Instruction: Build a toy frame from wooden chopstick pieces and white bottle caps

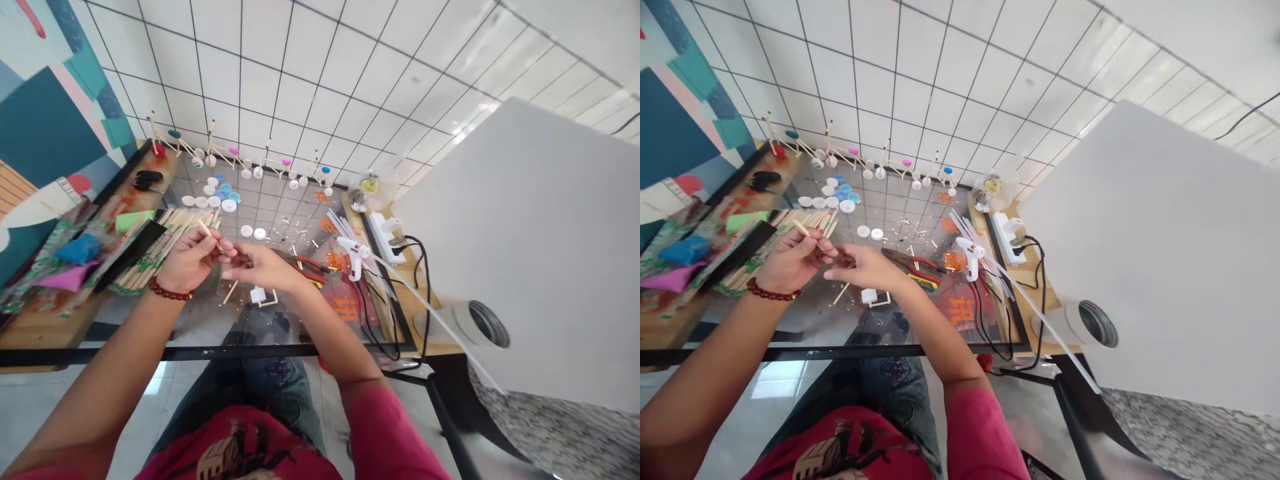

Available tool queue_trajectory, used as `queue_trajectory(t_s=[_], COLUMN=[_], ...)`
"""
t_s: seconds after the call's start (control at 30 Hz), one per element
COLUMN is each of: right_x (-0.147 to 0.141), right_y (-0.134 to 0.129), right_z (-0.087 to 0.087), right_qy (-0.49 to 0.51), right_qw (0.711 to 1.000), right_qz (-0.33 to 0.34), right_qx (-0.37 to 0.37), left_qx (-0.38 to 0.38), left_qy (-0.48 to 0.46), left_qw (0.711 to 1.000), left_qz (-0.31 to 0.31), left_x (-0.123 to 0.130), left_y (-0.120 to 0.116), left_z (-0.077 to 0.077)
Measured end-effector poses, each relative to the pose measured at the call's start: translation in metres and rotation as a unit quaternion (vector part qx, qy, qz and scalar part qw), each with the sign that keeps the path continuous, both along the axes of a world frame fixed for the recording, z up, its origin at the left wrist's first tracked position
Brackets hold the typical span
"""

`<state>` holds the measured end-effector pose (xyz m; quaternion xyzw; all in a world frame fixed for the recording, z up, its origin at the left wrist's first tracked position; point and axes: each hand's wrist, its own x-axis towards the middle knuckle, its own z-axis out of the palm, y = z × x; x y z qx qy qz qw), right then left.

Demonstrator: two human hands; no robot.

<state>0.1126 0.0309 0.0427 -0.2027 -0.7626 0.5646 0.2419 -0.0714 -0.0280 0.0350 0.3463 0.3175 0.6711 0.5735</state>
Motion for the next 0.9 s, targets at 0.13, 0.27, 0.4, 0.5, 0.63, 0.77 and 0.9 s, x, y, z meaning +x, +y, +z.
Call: queue_trajectory(t_s=[0.13,0.27,0.4,0.5,0.63,0.77,0.9], right_x=[0.016,0.047,0.068,0.078,0.088,0.093,0.094], right_y=[0.021,0.045,0.05,0.044,0.035,0.029,0.028], right_z=[0.01,-0.003,-0.022,-0.03,-0.032,-0.031,-0.031], right_qy=[0.028,0.063,0.049,0.054,0.038,0.007,-0.009], right_qw=[0.988,0.938,0.896,0.877,0.855,0.841,0.828], right_qz=[-0.129,-0.335,-0.44,-0.46,-0.459,-0.455,-0.457], right_qx=[-0.078,-0.064,0.033,0.128,0.238,0.294,0.325], left_qx=[0.024,0.069,0.014,-0.069,-0.077,0.03,0.032], left_qy=[-0.146,-0.277,-0.12,0.02,0.365,0.688,0.753], left_qw=[0.985,0.943,0.956,0.958,0.864,0.684,0.64], left_qz=[0.084,0.168,0.269,0.277,0.339,0.239,0.151], left_x=[-0.029,-0.063,-0.079,-0.075,-0.053,-0.033,-0.023], left_y=[0.003,-0.005,-0.009,0.0,0.012,0.012,0.009], left_z=[0.005,0.018,0.022,0.012,-0.012,-0.029,-0.04])
